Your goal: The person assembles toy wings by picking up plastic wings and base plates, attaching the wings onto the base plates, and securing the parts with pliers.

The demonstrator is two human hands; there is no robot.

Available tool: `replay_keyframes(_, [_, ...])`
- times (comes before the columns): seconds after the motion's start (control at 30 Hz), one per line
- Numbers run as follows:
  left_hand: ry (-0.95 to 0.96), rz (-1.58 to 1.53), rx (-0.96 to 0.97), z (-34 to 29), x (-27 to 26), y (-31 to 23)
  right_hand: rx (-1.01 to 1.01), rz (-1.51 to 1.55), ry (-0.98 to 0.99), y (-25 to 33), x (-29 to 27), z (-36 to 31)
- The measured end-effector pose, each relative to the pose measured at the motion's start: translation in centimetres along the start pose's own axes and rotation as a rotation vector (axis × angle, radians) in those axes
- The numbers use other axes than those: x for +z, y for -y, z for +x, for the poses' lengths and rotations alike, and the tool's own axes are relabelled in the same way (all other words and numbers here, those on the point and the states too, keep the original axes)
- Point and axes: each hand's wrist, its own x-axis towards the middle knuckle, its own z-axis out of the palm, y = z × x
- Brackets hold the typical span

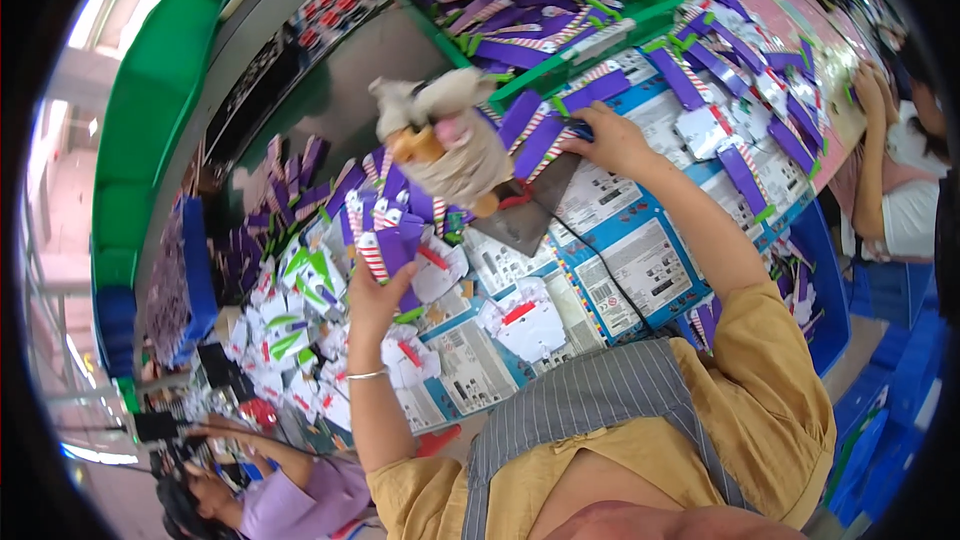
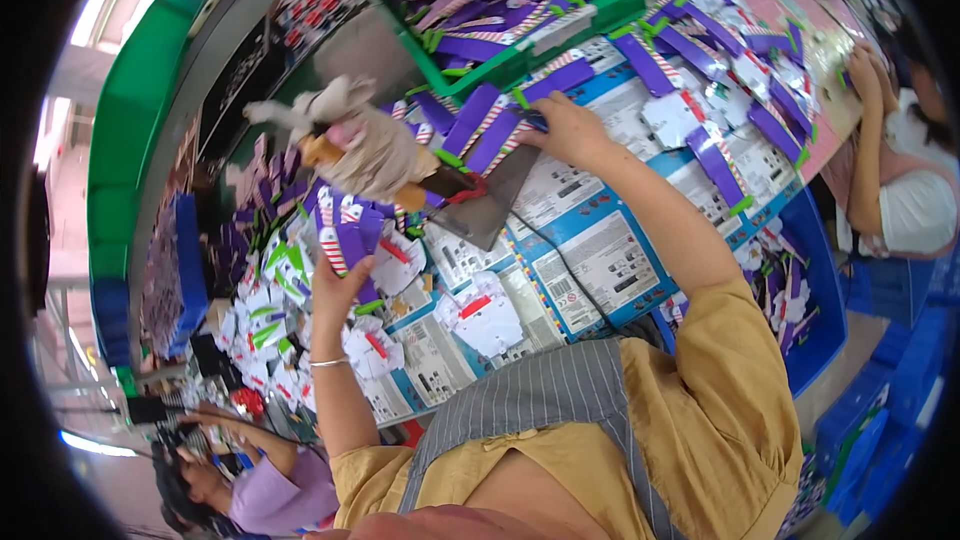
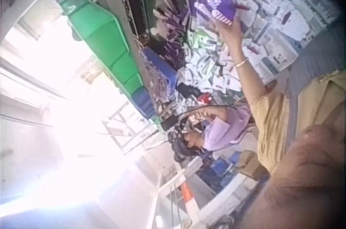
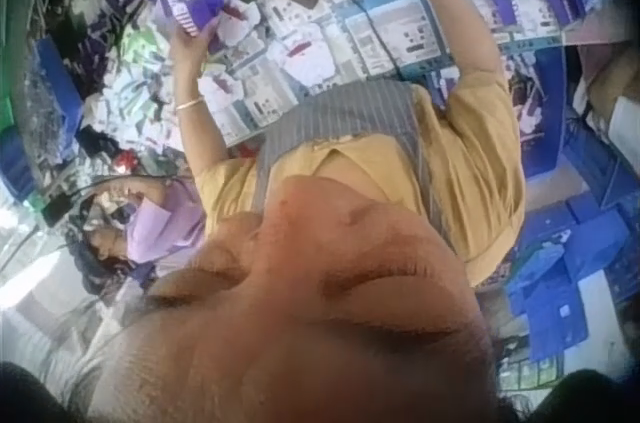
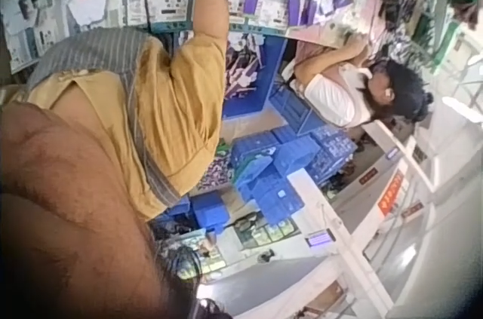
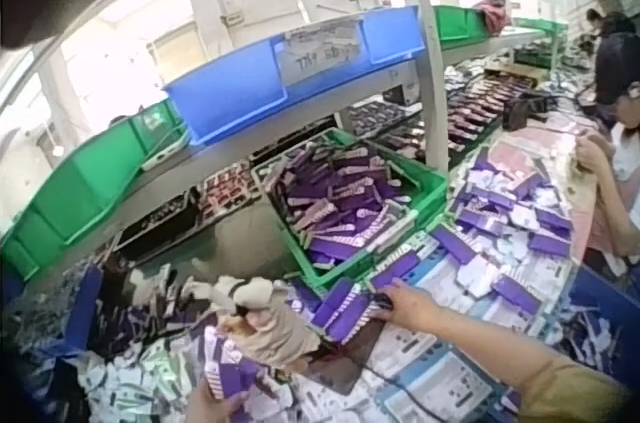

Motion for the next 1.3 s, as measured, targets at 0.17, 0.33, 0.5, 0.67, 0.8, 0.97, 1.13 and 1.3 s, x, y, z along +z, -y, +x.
replay_keyframes(0.17, [-0.257,0.221,0.083,-3.4,2.8,-2.4,0.087,0.365,-0.074,-2.1,-0.6,0.0])
replay_keyframes(0.33, [-0.582,0.504,0.47,-6.4,4.1,-3.2,-0.076,0.262,-0.371,1.9,-8.3,-5.7])
replay_keyframes(0.5, [0.178,-0.327,0.492,-10.9,8.9,-10.0,-0.196,0.217,0.284,8.1,-10.7,-14.9])
replay_keyframes(0.67, [0.678,-0.598,0.529,-11.3,11.0,-8.8,-0.145,0.623,0.871,8.8,-9.0,-17.4])
replay_keyframes(0.8, [0.603,-0.987,0.276,-13.1,12.7,-6.1,-0.137,1.145,0.597,7.1,-4.4,-21.3])
replay_keyframes(0.97, [0.426,-1.319,0.077,-14.8,15.0,-5.0,-0.127,0.916,0.27,10.1,-1.5,-21.9])
replay_keyframes(1.13, [-0.167,-0.345,0.533,-14.1,12.5,-3.6,-0.178,0.575,0.194,8.0,-3.0,-19.9])
replay_keyframes(1.3, [-0.146,-0.542,0.04,-13.4,12.6,-1.6,-0.54,-0.09,0.095,6.6,-2.3,-17.7])
